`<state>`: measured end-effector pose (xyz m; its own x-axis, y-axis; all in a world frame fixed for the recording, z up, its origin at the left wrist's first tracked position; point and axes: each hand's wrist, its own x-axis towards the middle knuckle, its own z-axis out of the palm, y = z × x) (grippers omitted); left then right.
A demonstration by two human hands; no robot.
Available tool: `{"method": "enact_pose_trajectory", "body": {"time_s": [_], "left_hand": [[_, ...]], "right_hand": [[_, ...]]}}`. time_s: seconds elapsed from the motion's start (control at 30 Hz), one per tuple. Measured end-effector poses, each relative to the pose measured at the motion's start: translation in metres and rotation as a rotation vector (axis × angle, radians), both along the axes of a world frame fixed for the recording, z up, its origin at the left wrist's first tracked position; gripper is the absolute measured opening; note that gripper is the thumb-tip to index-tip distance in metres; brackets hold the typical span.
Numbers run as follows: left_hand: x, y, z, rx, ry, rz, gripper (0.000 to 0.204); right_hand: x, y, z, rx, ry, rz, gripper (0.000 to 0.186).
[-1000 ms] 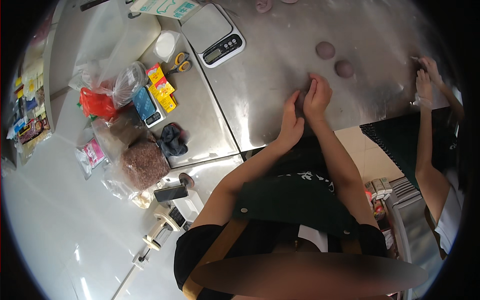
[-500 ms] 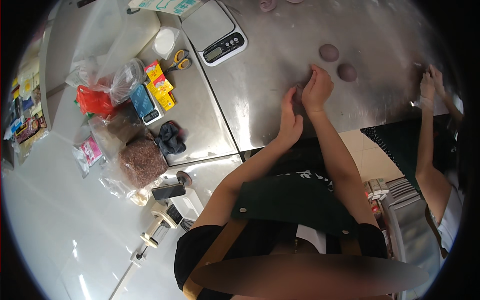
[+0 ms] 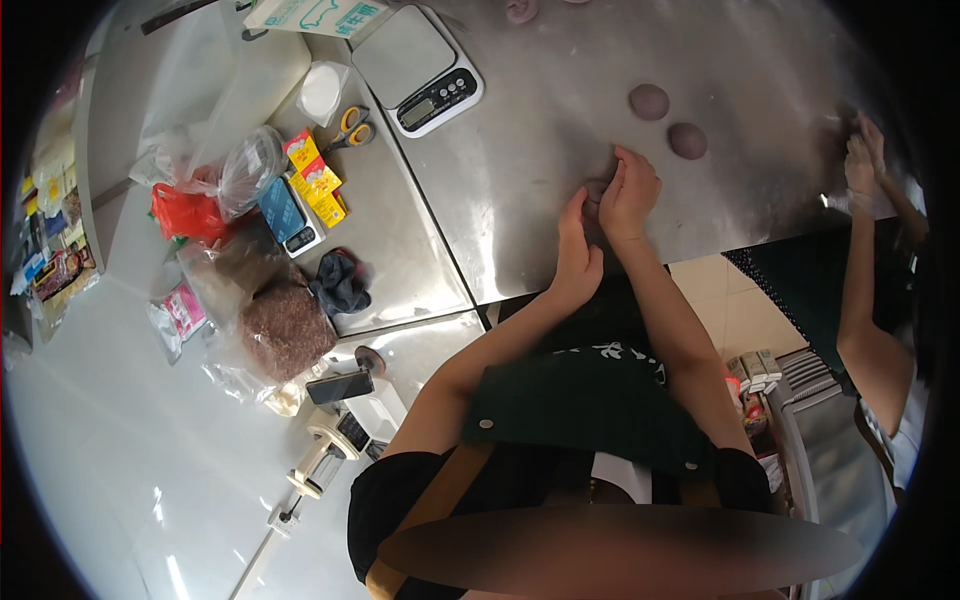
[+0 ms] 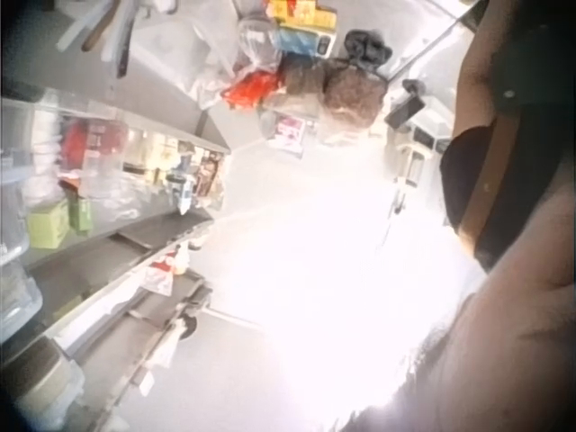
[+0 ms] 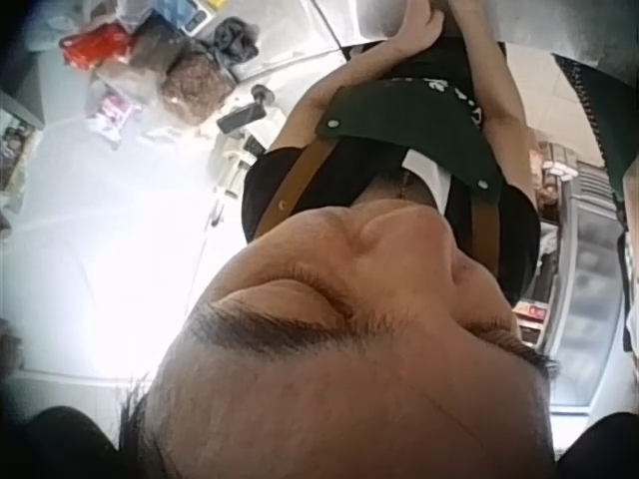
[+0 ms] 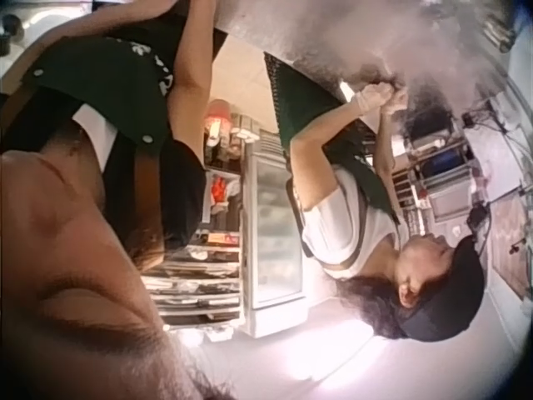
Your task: Manually roll and shape small pieces of purple-colored dough into uniform balls on a stainless steel work surface.
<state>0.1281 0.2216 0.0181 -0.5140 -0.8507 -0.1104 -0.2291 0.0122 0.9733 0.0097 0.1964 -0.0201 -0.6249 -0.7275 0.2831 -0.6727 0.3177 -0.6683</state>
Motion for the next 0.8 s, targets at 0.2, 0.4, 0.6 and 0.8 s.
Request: {"method": "enact_pose_trajectory", "body": {"time_s": [0.2, 0.4, 0.6, 0.8], "left_hand": [[0.003, -0.022, -0.015, 0.08, -0.021, -0.092, 0.078], [0.006, 0.001, -0.001, 0.037, -0.035, -0.073, 0.077], [0.006, -0.01, -0.009, 0.045, -0.068, -0.161, 0.077], [-0.003, -0.005, -0.001, 0.076, 0.006, -0.09, 0.074]], "right_hand": [[-0.001, 0.002, -0.004, 0.016, -0.022, -0.003, 0.021], [0.007, 0.004, 0.011, 0.009, 0.014, -0.034, 0.022], [0.001, 0.019, -0.006, -0.012, 0.038, -0.006, 0.025], [-0.001, 0.005, 0.005, -0.114, -0.034, 0.017, 0.023]]}}
